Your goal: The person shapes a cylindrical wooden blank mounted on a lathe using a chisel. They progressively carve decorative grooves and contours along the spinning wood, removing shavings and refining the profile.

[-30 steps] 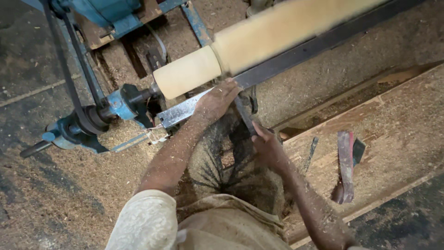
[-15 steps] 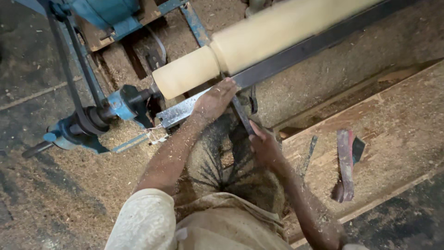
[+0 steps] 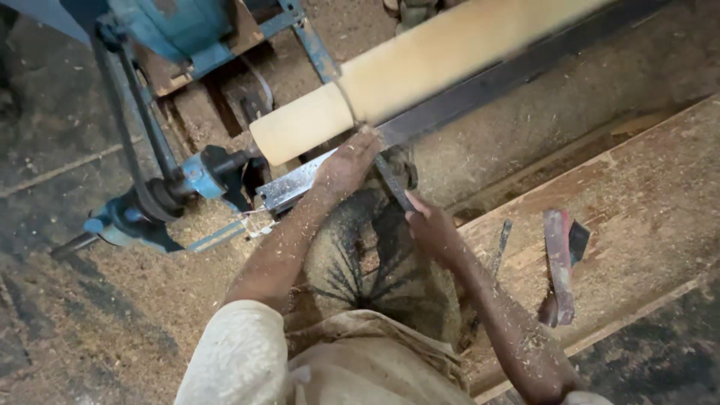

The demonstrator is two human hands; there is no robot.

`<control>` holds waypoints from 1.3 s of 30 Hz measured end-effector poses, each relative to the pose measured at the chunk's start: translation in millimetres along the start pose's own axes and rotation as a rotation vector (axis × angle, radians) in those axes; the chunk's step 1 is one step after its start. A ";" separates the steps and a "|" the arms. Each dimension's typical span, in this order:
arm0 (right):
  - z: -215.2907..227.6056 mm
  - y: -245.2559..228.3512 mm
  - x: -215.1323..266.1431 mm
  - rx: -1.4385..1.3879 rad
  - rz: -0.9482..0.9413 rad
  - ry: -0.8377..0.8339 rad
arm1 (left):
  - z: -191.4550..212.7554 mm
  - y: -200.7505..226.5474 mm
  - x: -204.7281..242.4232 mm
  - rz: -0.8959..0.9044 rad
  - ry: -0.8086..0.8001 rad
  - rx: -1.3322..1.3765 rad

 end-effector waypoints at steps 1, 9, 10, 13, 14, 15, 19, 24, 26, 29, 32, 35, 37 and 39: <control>5.9 -6.0 4.3 0.075 0.020 -0.004 | 11.6 9.8 -7.8 -0.048 0.046 -0.010; 59.4 -68.9 99.7 0.949 0.856 0.411 | 51.1 118.2 -16.1 0.001 -0.191 0.514; 60.9 -71.9 102.6 0.872 0.902 0.582 | 60.1 121.8 -22.8 0.119 -0.046 0.629; 46.9 -44.0 86.9 0.518 0.707 0.680 | 70.1 146.2 -15.8 0.421 0.229 1.075; 34.0 -22.5 65.2 0.338 0.447 0.470 | 68.8 153.4 -13.4 0.465 0.217 1.281; 19.9 3.0 48.0 0.156 0.188 0.250 | 67.8 156.8 -7.7 0.511 0.203 1.484; 5.0 66.8 21.8 0.071 0.233 0.012 | 61.5 119.2 23.7 0.596 -0.264 0.644; -3.5 99.4 -10.2 -0.614 -0.218 -0.229 | 32.8 39.3 7.1 -0.093 -0.280 -0.362; 5.4 87.9 -18.6 -0.280 -0.258 -0.135 | 17.2 13.8 4.5 -0.146 -0.236 -0.205; 21.3 63.0 -23.4 -0.151 -0.170 -0.139 | 1.1 -1.4 6.4 -0.188 -0.102 -0.361; 23.4 53.4 -31.9 -0.164 -0.095 -0.166 | -8.2 -3.7 11.9 -0.165 -0.077 -0.359; 15.7 47.8 -41.0 0.164 0.073 -0.170 | -13.0 -5.3 8.9 -0.161 -0.185 -0.387; 12.2 45.9 -36.8 0.094 0.078 -0.143 | -10.6 -5.3 4.0 -0.175 -0.214 -0.435; 1.2 45.9 -27.4 -0.366 -0.068 -0.100 | -4.9 -4.5 0.4 -0.183 -0.182 -0.443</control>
Point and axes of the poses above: each hand's wrist, its own x-axis away from the middle knuckle, its own z-axis out of the back of the hand, y = z × x, the point moved 4 cm from there along -x, towards the middle knuckle, and after that the axes turned 5 degrees about -x, right-handed, at the moved point
